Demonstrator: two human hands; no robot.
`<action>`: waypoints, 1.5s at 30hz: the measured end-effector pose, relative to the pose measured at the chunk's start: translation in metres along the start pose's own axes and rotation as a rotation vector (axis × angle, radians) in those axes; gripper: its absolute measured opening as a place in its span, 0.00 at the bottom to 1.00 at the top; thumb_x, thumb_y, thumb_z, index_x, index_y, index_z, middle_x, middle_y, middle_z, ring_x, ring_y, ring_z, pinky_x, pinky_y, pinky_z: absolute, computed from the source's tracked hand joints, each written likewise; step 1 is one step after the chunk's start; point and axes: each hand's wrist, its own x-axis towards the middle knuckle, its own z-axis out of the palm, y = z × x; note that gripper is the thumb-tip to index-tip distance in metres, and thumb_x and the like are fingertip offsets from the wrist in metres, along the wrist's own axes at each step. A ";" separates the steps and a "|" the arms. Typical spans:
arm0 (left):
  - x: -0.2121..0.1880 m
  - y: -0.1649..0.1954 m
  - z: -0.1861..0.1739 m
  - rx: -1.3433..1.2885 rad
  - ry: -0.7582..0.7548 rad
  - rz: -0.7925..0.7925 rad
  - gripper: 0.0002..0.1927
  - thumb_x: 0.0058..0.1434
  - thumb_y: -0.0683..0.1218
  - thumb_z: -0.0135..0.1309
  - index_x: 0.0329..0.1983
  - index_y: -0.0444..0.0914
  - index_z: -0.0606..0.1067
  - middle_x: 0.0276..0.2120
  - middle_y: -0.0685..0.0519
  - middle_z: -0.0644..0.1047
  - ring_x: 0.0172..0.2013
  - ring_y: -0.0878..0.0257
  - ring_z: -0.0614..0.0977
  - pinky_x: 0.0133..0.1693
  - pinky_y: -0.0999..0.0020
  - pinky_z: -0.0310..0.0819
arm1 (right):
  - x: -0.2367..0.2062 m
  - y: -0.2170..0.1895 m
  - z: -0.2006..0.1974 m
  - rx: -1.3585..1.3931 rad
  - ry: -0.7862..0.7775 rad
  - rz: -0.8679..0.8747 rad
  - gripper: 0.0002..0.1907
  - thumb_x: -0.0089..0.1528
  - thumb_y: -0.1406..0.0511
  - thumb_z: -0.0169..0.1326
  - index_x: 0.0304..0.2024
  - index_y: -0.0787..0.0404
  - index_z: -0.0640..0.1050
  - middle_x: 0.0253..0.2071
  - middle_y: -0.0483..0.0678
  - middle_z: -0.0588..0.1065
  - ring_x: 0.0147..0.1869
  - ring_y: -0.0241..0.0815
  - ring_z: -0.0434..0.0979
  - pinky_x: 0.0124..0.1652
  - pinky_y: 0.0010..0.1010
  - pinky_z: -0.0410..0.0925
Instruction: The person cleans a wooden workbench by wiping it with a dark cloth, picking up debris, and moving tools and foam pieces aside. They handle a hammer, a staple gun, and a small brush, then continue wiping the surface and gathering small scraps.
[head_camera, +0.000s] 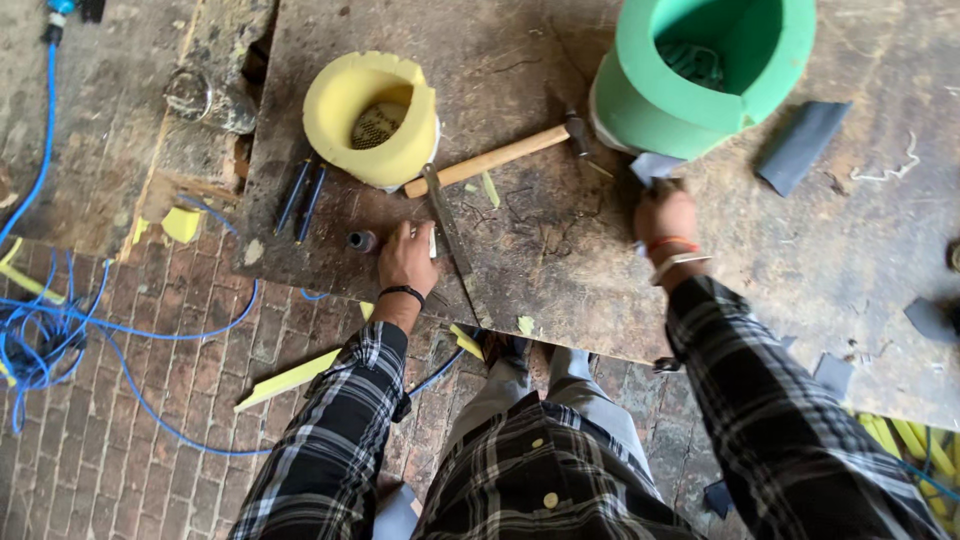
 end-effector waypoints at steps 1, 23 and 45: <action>-0.001 -0.002 0.002 -0.020 -0.023 -0.021 0.34 0.51 0.44 0.68 0.62 0.45 0.72 0.54 0.40 0.74 0.53 0.42 0.77 0.53 0.50 0.73 | -0.001 -0.013 0.011 0.005 0.037 -0.043 0.11 0.64 0.62 0.58 0.45 0.61 0.83 0.49 0.61 0.77 0.48 0.66 0.76 0.48 0.51 0.70; 0.044 0.031 0.062 -0.255 0.053 0.111 0.25 0.62 0.50 0.61 0.62 0.43 0.72 0.58 0.45 0.76 0.55 0.49 0.79 0.54 0.55 0.74 | -0.080 0.016 -0.013 1.142 -0.069 0.687 0.08 0.66 0.70 0.51 0.42 0.73 0.76 0.40 0.53 0.77 0.43 0.45 0.78 0.45 0.33 0.71; 0.037 0.092 0.063 0.022 -0.620 0.347 0.15 0.72 0.50 0.48 0.54 0.35 0.74 0.44 0.45 0.78 0.41 0.55 0.83 0.44 0.56 0.81 | -0.155 0.061 -0.059 0.960 -0.170 0.864 0.10 0.62 0.69 0.59 0.46 0.66 0.80 0.37 0.45 0.77 0.35 0.37 0.74 0.33 0.27 0.66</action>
